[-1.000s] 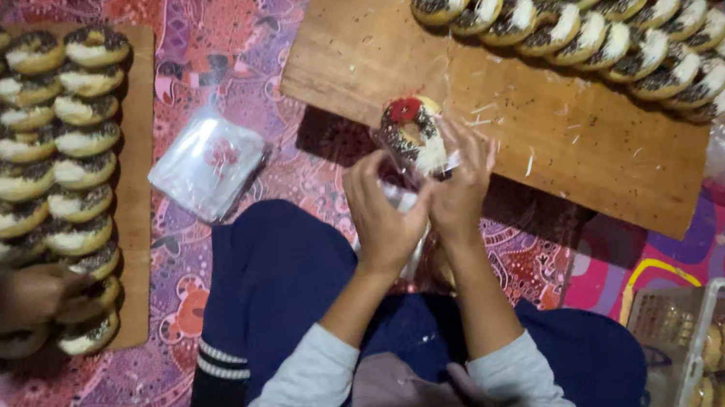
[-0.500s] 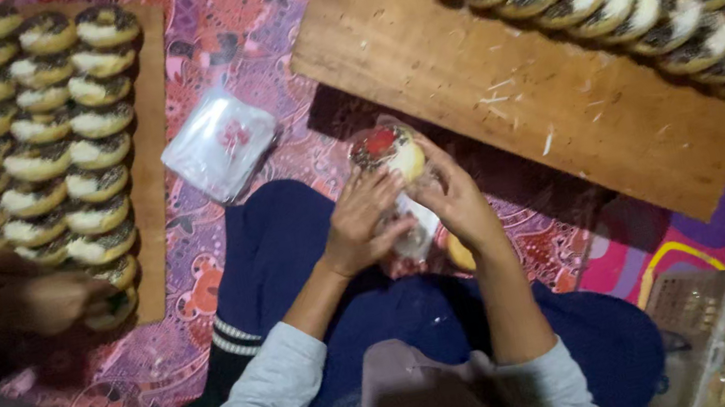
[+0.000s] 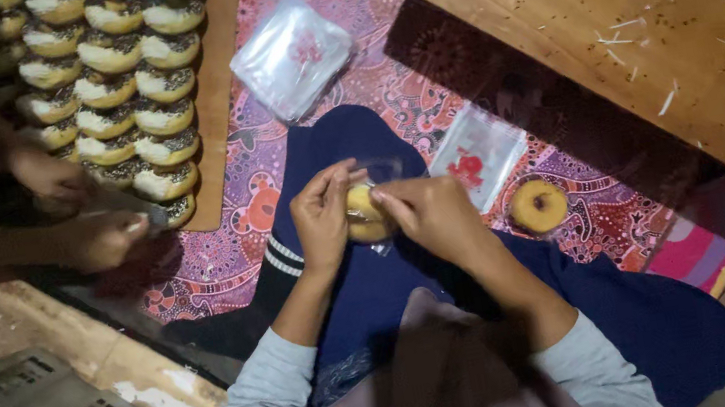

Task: The person sits on a patterned mat and repeatedly picks doughnuts from a wooden board, places them into small plastic bags, and arranges the packaged doughnuts in a white plastic basket. A second person is visible in the background also handling doughnuts.

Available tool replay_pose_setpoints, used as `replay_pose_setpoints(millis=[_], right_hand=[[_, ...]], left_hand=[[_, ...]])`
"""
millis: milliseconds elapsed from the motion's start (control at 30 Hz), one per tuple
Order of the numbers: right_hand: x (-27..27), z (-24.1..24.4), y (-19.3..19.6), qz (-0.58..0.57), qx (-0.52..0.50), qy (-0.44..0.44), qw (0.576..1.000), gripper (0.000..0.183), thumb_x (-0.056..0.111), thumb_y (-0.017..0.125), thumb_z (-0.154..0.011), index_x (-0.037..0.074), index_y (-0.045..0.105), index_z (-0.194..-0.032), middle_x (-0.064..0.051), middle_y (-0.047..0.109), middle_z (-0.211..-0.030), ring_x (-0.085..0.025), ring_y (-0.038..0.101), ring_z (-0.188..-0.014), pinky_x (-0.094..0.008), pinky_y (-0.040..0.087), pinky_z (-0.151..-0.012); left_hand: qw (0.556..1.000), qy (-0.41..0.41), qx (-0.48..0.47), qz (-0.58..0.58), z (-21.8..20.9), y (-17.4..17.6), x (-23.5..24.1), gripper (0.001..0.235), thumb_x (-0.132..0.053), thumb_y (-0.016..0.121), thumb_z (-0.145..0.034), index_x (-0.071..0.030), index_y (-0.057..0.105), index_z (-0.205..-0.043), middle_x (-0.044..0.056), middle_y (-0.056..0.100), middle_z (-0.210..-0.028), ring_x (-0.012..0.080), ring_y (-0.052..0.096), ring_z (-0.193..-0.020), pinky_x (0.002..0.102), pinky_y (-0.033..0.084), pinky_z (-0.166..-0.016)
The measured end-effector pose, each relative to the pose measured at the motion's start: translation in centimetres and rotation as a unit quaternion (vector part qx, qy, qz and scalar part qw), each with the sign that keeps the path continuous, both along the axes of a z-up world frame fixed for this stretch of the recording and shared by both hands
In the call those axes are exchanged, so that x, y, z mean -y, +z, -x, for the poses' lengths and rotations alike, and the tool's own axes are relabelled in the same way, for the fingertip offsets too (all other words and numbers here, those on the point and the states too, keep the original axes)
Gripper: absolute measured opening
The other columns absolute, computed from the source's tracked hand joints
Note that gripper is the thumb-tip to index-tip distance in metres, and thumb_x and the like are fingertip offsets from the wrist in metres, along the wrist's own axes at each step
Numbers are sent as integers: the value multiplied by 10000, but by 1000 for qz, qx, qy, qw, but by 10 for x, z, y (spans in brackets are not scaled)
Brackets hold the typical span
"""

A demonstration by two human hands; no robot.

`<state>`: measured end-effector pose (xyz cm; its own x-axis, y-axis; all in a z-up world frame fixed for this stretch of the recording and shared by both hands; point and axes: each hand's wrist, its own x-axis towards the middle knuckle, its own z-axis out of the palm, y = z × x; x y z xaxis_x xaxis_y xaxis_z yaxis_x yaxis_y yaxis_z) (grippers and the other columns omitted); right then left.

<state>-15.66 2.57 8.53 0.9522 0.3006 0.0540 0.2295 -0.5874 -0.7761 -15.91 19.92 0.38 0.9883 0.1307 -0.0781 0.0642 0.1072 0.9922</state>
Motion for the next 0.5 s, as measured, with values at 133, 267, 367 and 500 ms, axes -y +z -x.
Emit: replay_pose_setpoints(millis=[133, 267, 367, 500], right_hand=[[-5, -6, -1, -12, 135, 4, 991, 111, 192, 778, -879, 96, 780, -935, -108, 718, -826, -303, 693, -749, -405, 546, -675], [5, -14, 7, 37, 111, 79, 990, 371, 238, 818, -753, 40, 777, -1065, -127, 745, -937, -335, 663, -792, -449, 525, -703], [11, -16, 7, 100, 23, 1, 995, 111, 212, 769, -924, 120, 789, -982, -104, 754, -931, -301, 698, -857, -428, 550, -765], [7, -6, -1, 37, 167, -40, 984, 109, 136, 751, -927, 55, 753, -1000, -134, 739, -943, -338, 693, -866, -446, 544, -802]], left_hand=[[999, -18, -18, 48, -1, -14, -9, 269, -162, 595, -1065, 81, 693, -1127, 145, 767, -1034, 180, 747, -973, 295, 597, -863], [996, -80, -4, 35, -3, -20, -18, 273, -159, 574, -1079, 73, 708, -1132, 140, 770, -1063, 159, 724, -988, 285, 589, -895], [997, -45, -39, 47, -7, -21, -20, 275, -166, 567, -1080, 72, 706, -1082, 134, 776, -1012, 154, 745, -944, 278, 603, -850], [996, -27, -29, 78, -3, -22, -16, 262, -169, 593, -1056, 67, 695, -1108, 128, 774, -1022, 153, 746, -947, 275, 596, -845]])
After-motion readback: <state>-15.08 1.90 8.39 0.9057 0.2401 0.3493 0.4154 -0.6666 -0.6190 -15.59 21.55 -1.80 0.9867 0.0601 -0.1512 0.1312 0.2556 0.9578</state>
